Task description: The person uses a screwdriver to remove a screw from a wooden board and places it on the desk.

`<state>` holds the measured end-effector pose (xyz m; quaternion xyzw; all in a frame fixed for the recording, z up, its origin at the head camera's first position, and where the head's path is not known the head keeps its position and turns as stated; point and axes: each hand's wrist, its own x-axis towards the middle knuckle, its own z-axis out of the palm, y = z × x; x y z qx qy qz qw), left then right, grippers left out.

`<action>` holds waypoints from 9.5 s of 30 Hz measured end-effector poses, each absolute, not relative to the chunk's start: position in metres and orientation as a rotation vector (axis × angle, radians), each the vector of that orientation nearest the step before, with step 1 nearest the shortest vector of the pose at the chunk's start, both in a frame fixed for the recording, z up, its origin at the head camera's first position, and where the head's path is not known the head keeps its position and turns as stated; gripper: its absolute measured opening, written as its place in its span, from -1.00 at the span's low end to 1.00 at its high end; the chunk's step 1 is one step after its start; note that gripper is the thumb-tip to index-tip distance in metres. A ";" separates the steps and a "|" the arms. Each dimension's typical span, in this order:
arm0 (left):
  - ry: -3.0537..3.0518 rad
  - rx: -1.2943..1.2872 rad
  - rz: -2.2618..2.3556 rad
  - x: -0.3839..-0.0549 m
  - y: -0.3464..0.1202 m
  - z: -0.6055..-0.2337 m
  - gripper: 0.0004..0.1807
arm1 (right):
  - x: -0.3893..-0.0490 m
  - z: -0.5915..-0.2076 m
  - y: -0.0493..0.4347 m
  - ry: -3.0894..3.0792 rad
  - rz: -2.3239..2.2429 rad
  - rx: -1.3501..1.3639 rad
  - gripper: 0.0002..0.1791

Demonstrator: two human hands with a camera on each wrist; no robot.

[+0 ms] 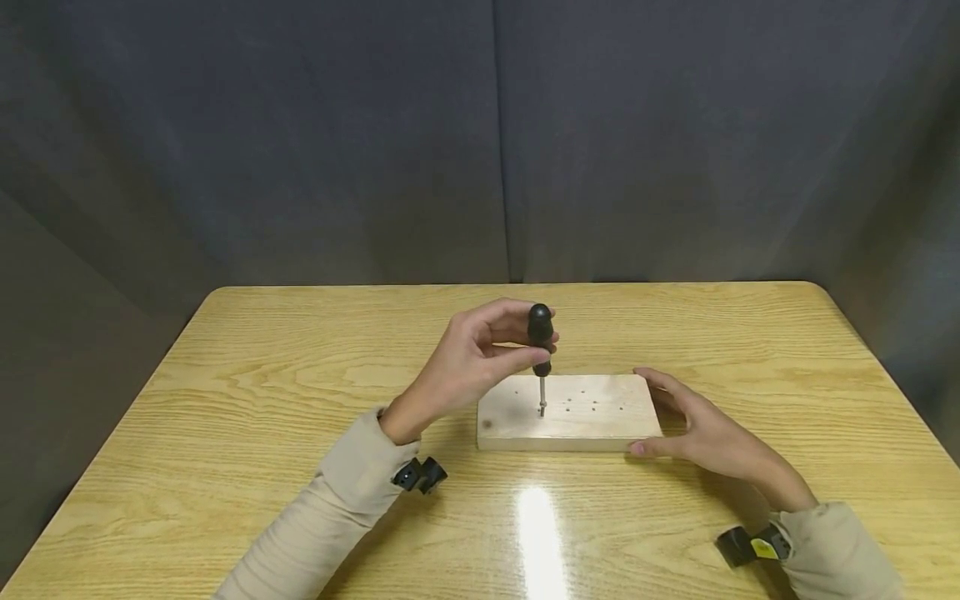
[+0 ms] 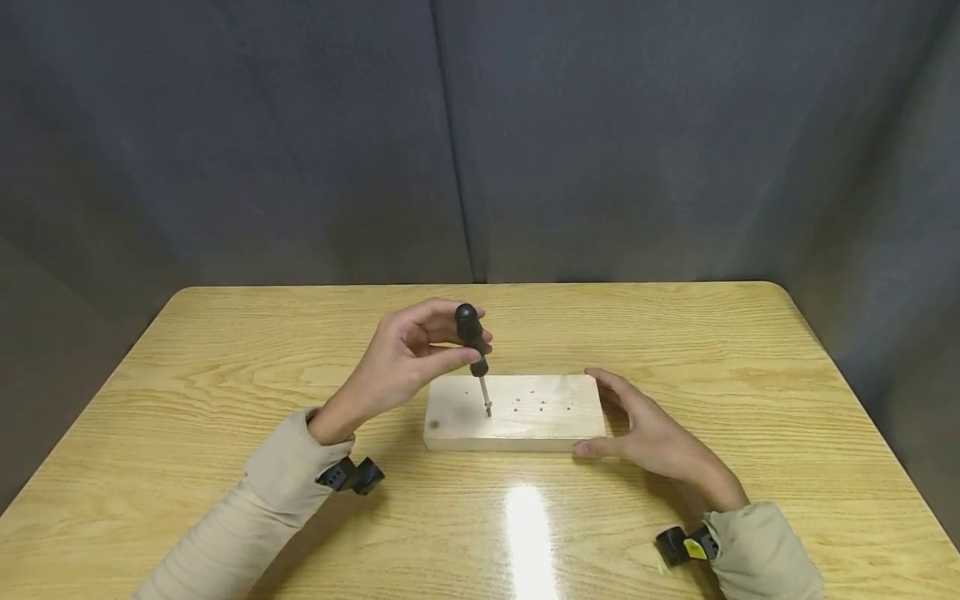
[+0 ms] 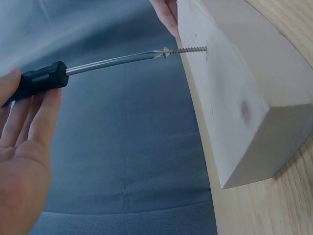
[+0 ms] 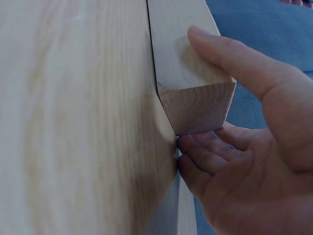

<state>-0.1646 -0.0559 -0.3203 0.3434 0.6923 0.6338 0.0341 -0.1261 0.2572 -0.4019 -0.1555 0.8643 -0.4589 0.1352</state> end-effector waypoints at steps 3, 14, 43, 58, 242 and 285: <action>2.144 1.035 1.982 -0.164 -0.054 -0.322 -0.61 | -0.126 -0.402 0.257 2.500 -1.328 -0.450 0.10; 2.167 1.027 2.044 -0.164 -0.050 -0.326 -0.56 | -0.124 -0.402 0.258 2.513 -1.311 -0.451 0.09; 2.135 1.090 2.064 -0.163 -0.050 -0.326 -0.58 | -0.124 -0.403 0.259 2.521 -1.310 -0.466 0.11; 2.102 1.025 2.076 -0.163 -0.050 -0.324 -0.56 | -0.124 -0.402 0.260 2.514 -1.313 -0.464 0.11; 2.334 1.048 1.875 -0.155 -0.057 -0.315 -0.55 | -0.124 -0.402 0.257 2.508 -1.330 -0.469 0.11; 2.379 1.096 1.972 -0.158 -0.064 -0.309 -0.64 | -0.125 -0.403 0.258 2.532 -1.300 -0.473 0.13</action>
